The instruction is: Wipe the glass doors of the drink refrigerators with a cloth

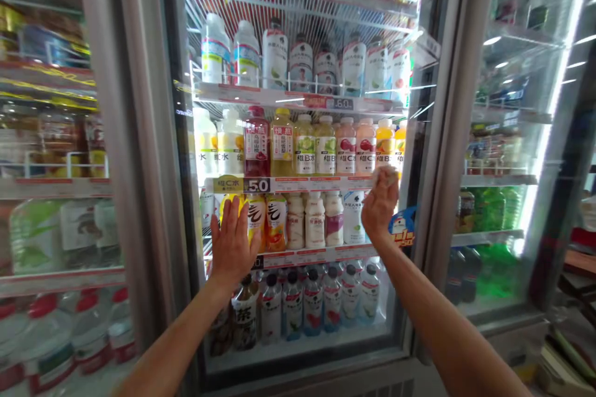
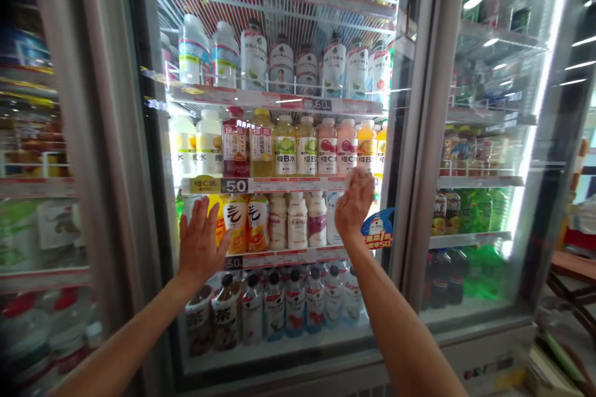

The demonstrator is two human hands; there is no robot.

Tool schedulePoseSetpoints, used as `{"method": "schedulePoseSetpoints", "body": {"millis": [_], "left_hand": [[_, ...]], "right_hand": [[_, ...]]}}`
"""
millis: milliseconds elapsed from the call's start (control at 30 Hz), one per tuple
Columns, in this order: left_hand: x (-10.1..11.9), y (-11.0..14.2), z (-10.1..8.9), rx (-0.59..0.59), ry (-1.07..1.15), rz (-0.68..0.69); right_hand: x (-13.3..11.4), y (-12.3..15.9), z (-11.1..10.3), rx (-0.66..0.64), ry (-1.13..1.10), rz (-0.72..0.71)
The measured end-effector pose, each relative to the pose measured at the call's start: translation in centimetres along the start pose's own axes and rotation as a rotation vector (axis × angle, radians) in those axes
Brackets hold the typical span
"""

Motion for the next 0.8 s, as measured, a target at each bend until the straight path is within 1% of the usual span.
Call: {"method": "schedulePoseSetpoints", "body": {"millis": [67, 100, 133, 167, 200, 267, 300, 333, 367, 433, 467, 500, 533, 567, 667, 700, 733, 767, 800], "left_hand": [[-0.1, -0.9, -0.2, 0.007, -0.005, 0.009], [-0.3, -1.2, -0.3, 0.015, -0.008, 0.01], [-0.5, -1.5, -0.5, 0.025, -0.013, 0.006], [-0.9, -1.8, -0.8, 0.034, -0.02, -0.001], [-1.3, -2.0, -1.0, 0.042, -0.028, -0.01], [-2.2, -2.2, -1.4, 0.047, -0.044, -0.029], [-2.6, -2.2, -1.5, 0.046, -0.05, -0.036], [-2.9, -2.2, -1.6, 0.046, -0.055, -0.039], [-3.0, -2.2, -1.6, 0.047, -0.058, -0.039], [-3.1, -2.3, -1.7, 0.056, -0.061, -0.033], [-3.1, -2.3, -1.8, 0.06, -0.062, -0.029], [-3.2, -2.5, -1.9, 0.062, -0.065, -0.028], [-3.4, -2.7, -2.1, 0.063, -0.067, -0.03], [-3.7, -2.9, -2.3, 0.063, -0.071, -0.034], [-4.6, -4.1, -3.2, 0.063, -0.077, -0.053], [-4.9, -4.6, -3.5, 0.065, -0.078, -0.056], [-5.1, -5.1, -3.8, 0.067, -0.077, -0.056], [-5.3, -5.6, -4.0, 0.07, -0.075, -0.056], [-5.4, -6.0, -4.2, 0.075, -0.07, -0.056]], "right_hand": [[-3.7, 0.8, 0.5, -0.121, -0.041, -0.305], [-4.7, 1.1, 0.7, -0.161, -0.047, -0.407], [-4.8, 0.9, 0.7, -0.17, -0.04, -0.439], [-4.0, 0.2, 0.7, -0.142, -0.026, -0.389], [-2.7, -0.9, 0.5, -0.084, -0.006, -0.27], [0.0, -2.7, 0.2, 0.049, 0.023, 0.014], [0.5, -3.2, 0.1, 0.089, 0.023, 0.088], [0.1, -3.4, 0.2, 0.102, 0.012, 0.089], [-1.1, -3.4, 0.4, 0.079, -0.007, 0.009], [-4.8, -2.5, 0.9, -0.039, -0.051, -0.307], [-6.2, -1.9, 1.1, -0.097, -0.06, -0.45], [-6.9, -1.6, 1.2, -0.129, -0.053, -0.527], [-6.7, -1.9, 1.2, -0.127, -0.035, -0.522], [-5.7, -2.8, 1.2, -0.09, -0.009, -0.434], [-1.0, -6.3, 0.9, 0.108, 0.037, 0.025], [0.0, -7.1, 0.9, 0.153, 0.031, 0.11], [0.3, -7.8, 1.0, 0.17, 0.017, 0.123], [0.1, -8.5, 1.2, 0.15, 0.001, 0.065], [-0.5, -9.0, 1.5, 0.098, -0.011, -0.04]]}}
Point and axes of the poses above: each hand's wrist, its own y-axis away from the middle knuckle, its own z-axis out of the palm, x = y × z, the point moved 7 cm from there along -y, towards the middle knuckle, and after that the axes turned 8 degrees about y, right-handed, at the moved point
